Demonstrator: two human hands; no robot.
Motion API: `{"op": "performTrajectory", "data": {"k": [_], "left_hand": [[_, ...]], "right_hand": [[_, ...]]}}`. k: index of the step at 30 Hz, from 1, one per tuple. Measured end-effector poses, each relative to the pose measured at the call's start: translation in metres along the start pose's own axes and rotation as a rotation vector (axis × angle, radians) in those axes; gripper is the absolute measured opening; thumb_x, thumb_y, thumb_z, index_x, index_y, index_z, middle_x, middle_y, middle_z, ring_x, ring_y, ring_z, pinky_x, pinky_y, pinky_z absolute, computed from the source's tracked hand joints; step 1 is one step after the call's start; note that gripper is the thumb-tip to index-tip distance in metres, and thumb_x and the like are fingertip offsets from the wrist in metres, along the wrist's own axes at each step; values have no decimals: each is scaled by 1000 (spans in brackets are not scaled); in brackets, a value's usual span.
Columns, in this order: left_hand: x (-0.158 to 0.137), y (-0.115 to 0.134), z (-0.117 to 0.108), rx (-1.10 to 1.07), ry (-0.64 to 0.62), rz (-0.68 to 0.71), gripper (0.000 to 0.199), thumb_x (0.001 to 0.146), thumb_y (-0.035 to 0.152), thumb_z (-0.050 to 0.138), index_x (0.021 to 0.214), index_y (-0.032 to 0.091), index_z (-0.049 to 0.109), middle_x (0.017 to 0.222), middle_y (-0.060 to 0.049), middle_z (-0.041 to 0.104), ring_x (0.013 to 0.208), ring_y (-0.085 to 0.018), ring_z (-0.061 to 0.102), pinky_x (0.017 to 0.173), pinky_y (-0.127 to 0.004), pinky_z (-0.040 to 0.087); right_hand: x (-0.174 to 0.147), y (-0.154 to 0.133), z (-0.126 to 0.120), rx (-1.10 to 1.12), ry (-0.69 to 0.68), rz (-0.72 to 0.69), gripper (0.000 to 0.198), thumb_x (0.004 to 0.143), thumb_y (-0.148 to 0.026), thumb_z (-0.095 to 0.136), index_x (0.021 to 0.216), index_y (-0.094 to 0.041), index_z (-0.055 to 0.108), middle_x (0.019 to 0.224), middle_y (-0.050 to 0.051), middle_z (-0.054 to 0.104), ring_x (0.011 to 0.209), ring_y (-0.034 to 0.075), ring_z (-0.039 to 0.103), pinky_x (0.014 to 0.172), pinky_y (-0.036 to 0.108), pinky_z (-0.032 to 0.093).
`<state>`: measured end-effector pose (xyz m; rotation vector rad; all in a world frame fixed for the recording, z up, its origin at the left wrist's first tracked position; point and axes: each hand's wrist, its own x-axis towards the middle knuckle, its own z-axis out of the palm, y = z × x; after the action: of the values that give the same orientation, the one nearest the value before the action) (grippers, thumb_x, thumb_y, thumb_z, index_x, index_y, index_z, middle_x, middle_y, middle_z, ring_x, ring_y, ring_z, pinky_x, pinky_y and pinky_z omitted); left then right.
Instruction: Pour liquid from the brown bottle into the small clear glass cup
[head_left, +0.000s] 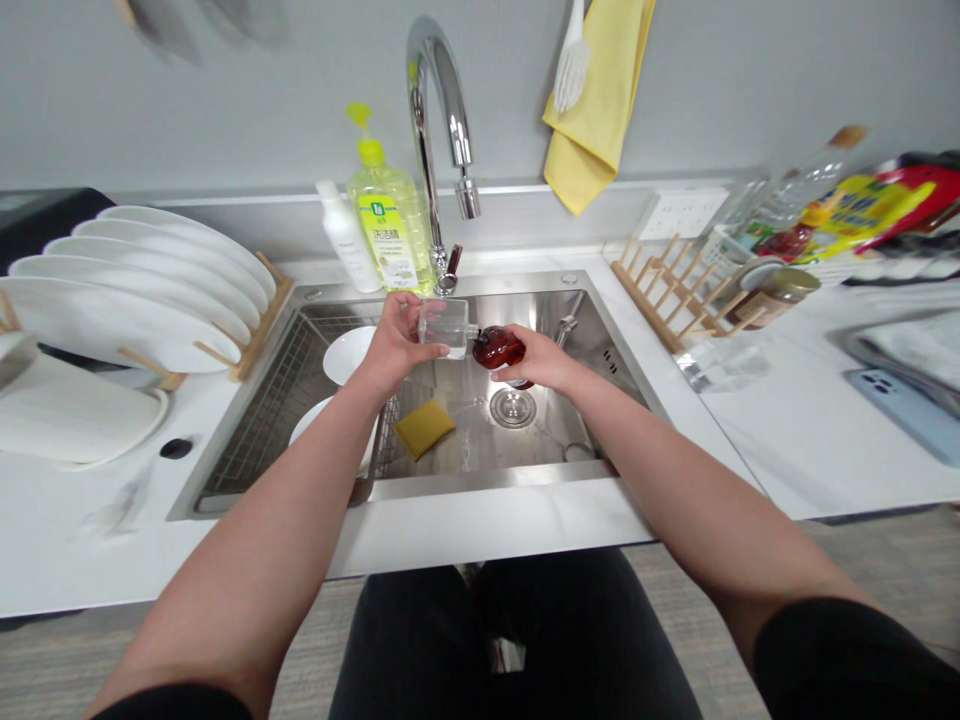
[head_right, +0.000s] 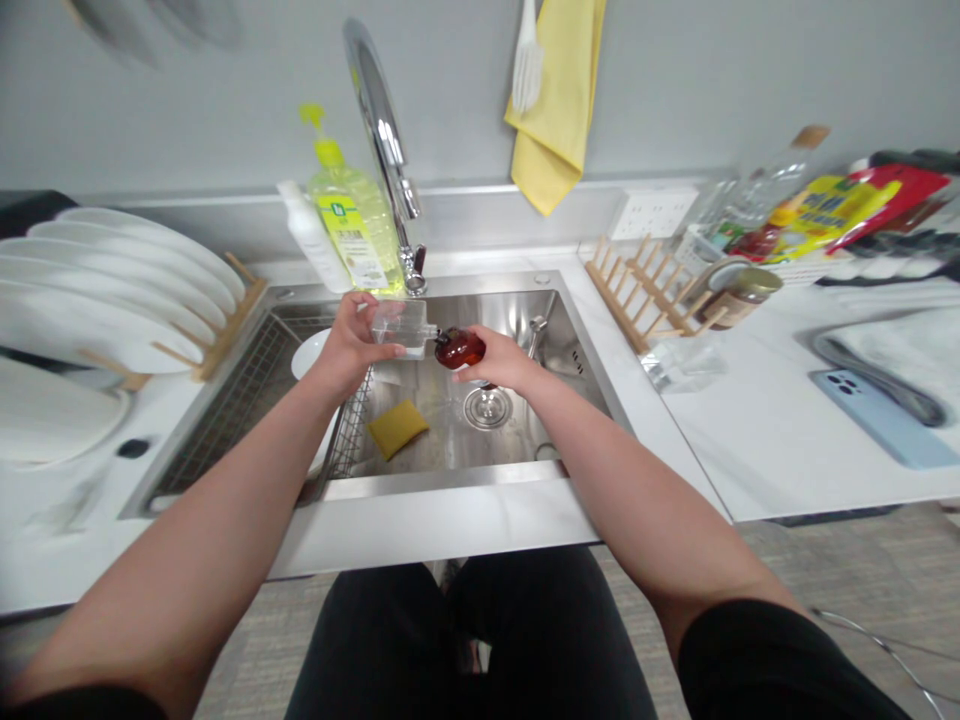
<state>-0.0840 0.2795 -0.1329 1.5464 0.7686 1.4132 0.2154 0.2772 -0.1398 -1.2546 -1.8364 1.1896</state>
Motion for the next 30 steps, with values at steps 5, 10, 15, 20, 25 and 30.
{"op": "performTrajectory", "data": {"k": [5, 10, 15, 20, 25, 30], "left_hand": [[0, -2, -1, 22, -11, 13, 92, 60, 37, 113, 121, 32, 45, 138, -7, 77, 118, -25, 77, 88, -35, 62], [0, -2, -2, 31, -17, 4, 94, 60, 40, 114, 122, 32, 45, 140, -8, 77, 120, -26, 77, 90, -37, 62], [-1, 0, -2, 49, -15, 5, 96, 59, 45, 115, 123, 32, 45, 141, -8, 76, 121, -28, 76, 92, -40, 61], [-1, 0, -2, 42, -10, -4, 96, 58, 44, 116, 123, 32, 46, 140, -7, 76, 121, -27, 75, 92, -39, 60], [-1, 2, -1, 16, 11, -12, 94, 57, 38, 116, 123, 32, 49, 140, -6, 76, 121, -25, 74, 92, -37, 59], [-1, 3, 0, 26, 28, -8, 92, 57, 37, 115, 123, 32, 51, 139, -5, 77, 121, -25, 74, 92, -38, 60]], "right_hand": [[0, -1, 1, 27, -11, 11, 75, 62, -24, 104, 132, -26, 77, 118, 7, 87, 115, 37, 83, 114, 58, 66], [-1, -2, 1, 30, -16, 9, 74, 62, -25, 103, 131, -26, 77, 116, 7, 87, 115, 38, 83, 114, 59, 66], [-2, -6, 1, 28, -7, 19, 73, 61, -23, 103, 129, -25, 77, 114, 6, 88, 113, 36, 84, 114, 57, 67], [-3, -8, 1, 36, -13, 30, 74, 61, -25, 104, 129, -25, 76, 116, 6, 88, 113, 36, 84, 114, 56, 66], [-4, -9, 1, 46, -18, 28, 74, 60, -25, 104, 129, -24, 76, 117, 7, 88, 115, 36, 83, 116, 57, 65], [-4, -9, 1, 32, -2, 24, 73, 61, -23, 104, 129, -24, 77, 117, 8, 87, 115, 37, 83, 115, 58, 65]]}}
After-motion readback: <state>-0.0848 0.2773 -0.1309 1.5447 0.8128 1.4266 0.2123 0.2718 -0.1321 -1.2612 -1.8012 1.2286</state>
